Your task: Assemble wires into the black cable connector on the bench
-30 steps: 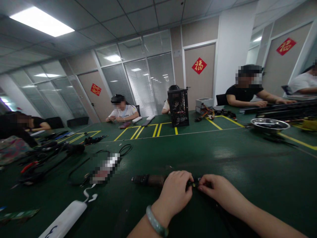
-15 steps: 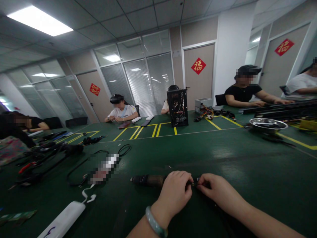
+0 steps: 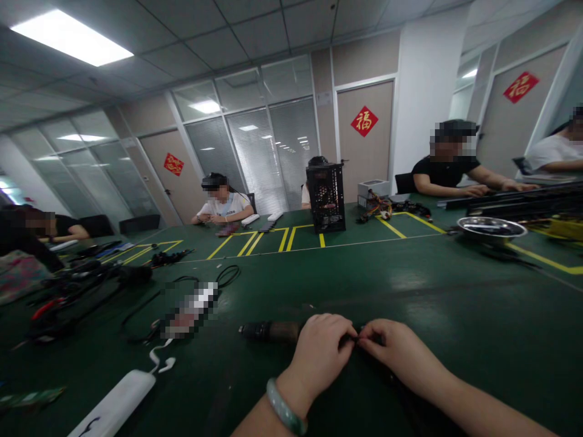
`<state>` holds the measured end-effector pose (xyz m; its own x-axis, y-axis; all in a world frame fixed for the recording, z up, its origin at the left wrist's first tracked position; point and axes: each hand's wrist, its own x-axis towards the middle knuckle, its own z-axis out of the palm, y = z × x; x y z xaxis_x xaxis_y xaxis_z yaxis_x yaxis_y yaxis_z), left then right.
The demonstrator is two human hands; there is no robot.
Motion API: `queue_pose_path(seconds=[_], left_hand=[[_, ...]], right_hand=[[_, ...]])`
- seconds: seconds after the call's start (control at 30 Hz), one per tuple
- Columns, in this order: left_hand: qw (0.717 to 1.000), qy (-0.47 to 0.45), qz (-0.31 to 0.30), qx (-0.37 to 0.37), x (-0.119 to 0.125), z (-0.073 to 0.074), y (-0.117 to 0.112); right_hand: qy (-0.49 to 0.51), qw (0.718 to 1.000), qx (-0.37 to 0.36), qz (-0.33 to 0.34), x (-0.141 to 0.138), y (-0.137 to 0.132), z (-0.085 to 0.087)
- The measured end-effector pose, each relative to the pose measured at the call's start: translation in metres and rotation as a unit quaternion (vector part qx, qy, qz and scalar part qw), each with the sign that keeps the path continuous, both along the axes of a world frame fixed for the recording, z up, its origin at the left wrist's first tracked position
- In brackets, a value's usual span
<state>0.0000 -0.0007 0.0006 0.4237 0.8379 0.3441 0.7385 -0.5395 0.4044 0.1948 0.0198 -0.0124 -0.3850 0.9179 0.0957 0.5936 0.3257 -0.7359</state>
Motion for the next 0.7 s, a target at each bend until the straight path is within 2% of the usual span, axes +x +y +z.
queue_pose_path(seconds=[0.27, 0.7], left_hand=[[1.000, 0.004, 0.010, -0.009, -0.0014, 0.0016, -0.0021], [0.999, 0.017, 0.031, -0.021, -0.0009, 0.0029, -0.0020]], right_hand=[[0.024, 0.998, -0.064, -0.015, 0.0017, -0.0011, 0.0050], [0.026, 0.997, -0.066, 0.003, 0.0016, -0.0008, 0.0064]])
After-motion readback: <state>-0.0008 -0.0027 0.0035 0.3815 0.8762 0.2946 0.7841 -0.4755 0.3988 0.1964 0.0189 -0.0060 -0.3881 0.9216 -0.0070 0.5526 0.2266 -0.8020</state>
